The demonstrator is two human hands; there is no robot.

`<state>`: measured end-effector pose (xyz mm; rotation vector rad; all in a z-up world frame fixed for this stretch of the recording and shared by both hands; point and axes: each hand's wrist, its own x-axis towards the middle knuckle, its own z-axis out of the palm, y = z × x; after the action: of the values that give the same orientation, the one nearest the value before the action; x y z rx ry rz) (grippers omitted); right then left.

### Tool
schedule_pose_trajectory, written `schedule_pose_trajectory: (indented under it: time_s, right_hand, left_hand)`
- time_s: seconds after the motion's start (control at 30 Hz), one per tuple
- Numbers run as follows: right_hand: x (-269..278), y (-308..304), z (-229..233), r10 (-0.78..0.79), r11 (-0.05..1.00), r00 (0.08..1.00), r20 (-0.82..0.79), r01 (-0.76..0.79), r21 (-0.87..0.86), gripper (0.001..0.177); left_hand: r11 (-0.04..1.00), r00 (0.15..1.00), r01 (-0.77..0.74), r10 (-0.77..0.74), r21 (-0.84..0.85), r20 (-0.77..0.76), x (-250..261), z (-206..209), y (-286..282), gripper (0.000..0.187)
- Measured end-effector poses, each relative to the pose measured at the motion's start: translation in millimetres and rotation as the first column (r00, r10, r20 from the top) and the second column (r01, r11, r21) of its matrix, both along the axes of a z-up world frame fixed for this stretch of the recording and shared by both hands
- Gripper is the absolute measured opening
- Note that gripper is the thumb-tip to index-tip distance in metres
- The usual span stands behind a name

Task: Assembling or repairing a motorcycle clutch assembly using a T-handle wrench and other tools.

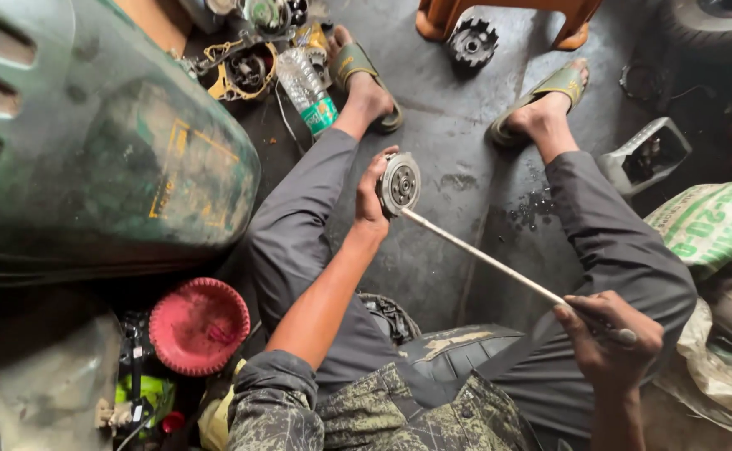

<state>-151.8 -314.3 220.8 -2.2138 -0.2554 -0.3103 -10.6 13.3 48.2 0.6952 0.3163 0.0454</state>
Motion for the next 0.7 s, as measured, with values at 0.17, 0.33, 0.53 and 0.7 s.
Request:
schedule_pose_trajectory:
  time_s: [0.17, 0.33, 0.53, 0.7]
  right_hand:
    - [14, -1, 3, 0.047, 0.999, 0.995, 0.091, -0.046, -0.018, 0.019]
    - [26, 6, -1, 0.068, 0.998, 0.988, 0.141, -0.067, -0.006, 0.02]
    - [42, 4, 4, 0.066, 0.995, 0.982, 0.177, -0.053, -0.079, 0.023]
    - [61, 2, 13, 0.255, 0.965, 0.909, 0.329, -0.222, -0.136, 0.025]
  left_hand:
    - [0.996, 0.996, 0.015, -0.023, 0.089, 0.087, -2, 9, 2, 0.048]
    - [0.991, 0.996, 0.045, -0.053, 0.127, 0.066, -3, 18, 3, 0.045]
    - [0.961, 0.99, 0.138, -0.139, 0.238, -0.012, -7, 10, 9, 0.043]
    - [0.978, 0.969, 0.2, -0.188, 0.057, -0.16, -7, -12, 4, 0.042]
